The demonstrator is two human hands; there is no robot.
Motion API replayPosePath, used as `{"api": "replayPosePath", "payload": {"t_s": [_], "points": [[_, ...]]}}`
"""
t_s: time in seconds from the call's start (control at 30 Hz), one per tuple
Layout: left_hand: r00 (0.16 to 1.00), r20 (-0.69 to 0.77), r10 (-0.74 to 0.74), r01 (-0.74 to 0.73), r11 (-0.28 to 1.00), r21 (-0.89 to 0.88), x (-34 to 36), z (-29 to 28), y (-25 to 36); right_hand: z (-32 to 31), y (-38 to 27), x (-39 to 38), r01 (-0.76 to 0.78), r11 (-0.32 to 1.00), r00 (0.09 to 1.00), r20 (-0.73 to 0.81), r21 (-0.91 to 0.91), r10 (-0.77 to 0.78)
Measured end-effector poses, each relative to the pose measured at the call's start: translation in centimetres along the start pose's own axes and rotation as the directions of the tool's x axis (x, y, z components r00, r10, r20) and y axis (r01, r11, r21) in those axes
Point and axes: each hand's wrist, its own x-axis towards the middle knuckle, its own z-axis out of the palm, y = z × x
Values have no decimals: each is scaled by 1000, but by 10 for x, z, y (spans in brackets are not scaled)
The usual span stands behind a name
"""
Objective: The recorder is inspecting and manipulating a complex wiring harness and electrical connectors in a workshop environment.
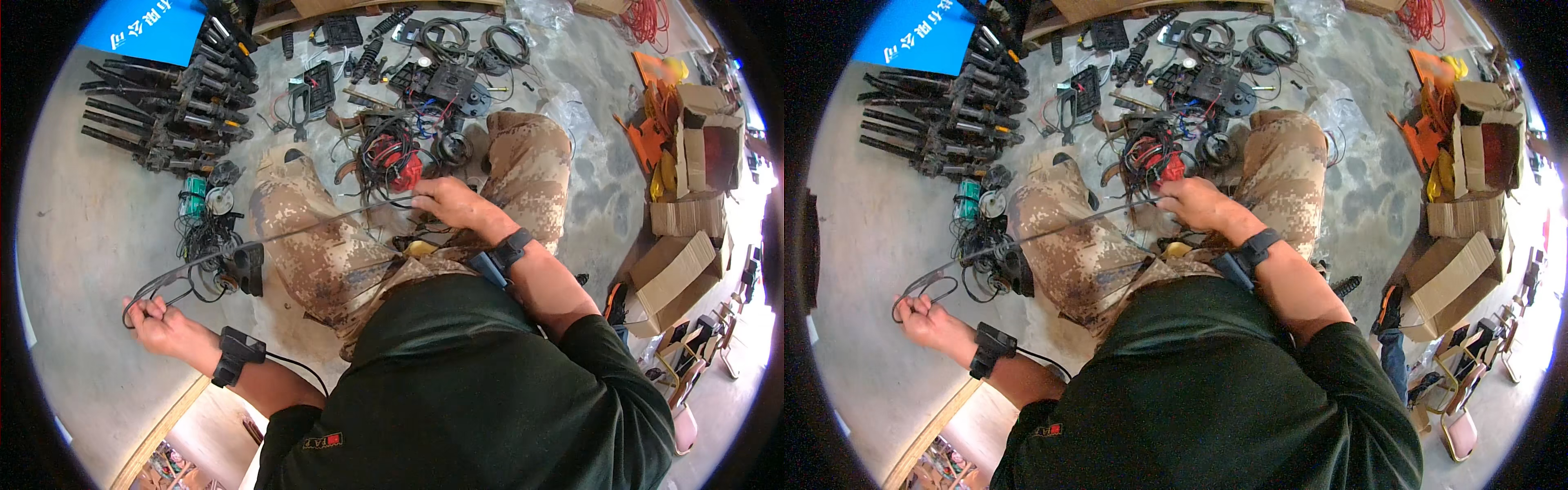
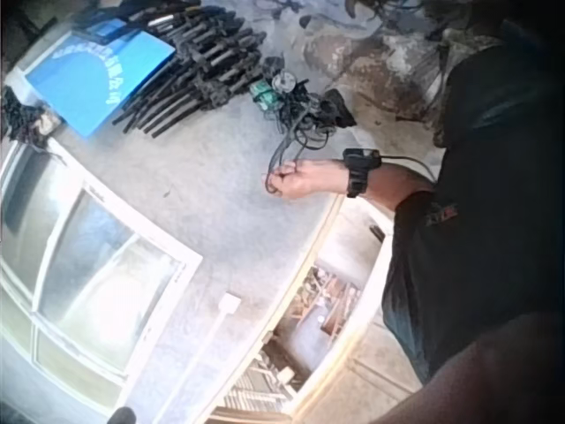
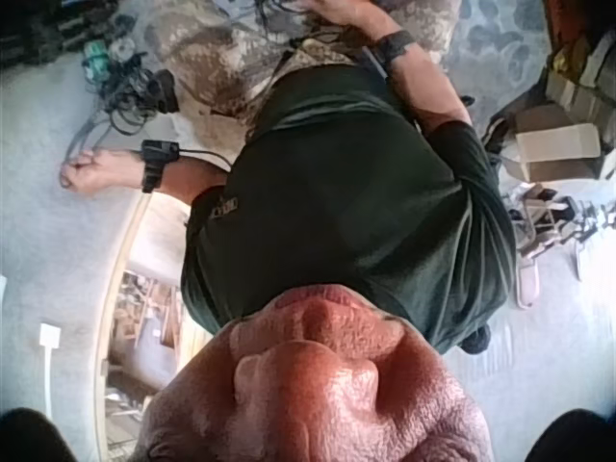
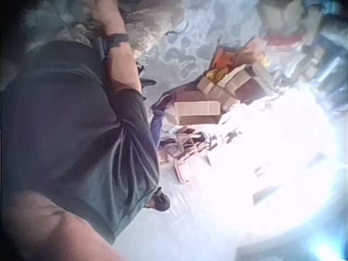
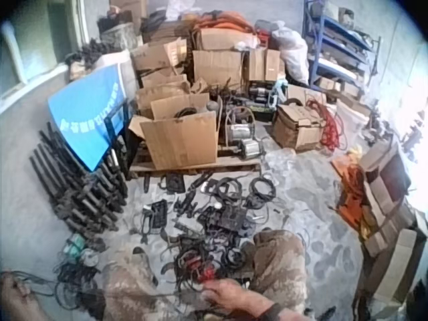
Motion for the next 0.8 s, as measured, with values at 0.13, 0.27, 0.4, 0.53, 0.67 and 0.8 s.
{"api": "replayPosePath", "payload": {"t_s": [0.13, 0.27, 0.4, 0.53, 0.67, 0.8], "points": [[998, -55, -36, 36, 999, -7, 5, -1, 1, 4, 11, -9, -88, 996, 996, 22, -12, 88], [990, 114, -77, 85, 995, -61, -8, 9, 0, 2, 6, -4, -68, 995, 998, -8, 78, 69], [963, 248, -109, 119, 993, -24, -30, 39, -4, -4, -1, -7, -127, 968, 992, 26, 219, 124], [922, 353, -160, 136, 986, 92, -68, 73, 0, -10, -27, -5, -59, 964, 998, -19, 258, 66], [765, 602, -230, 87, 963, 257, -121, 106, -10, -13, -47, -2, -14, 927, 1000, 7, 375, 13], [531, 825, -195, -16, 971, 240, -161, 126, -44, -30, -67, 1, 83, 921, 996, -44, 380, -72]]}}
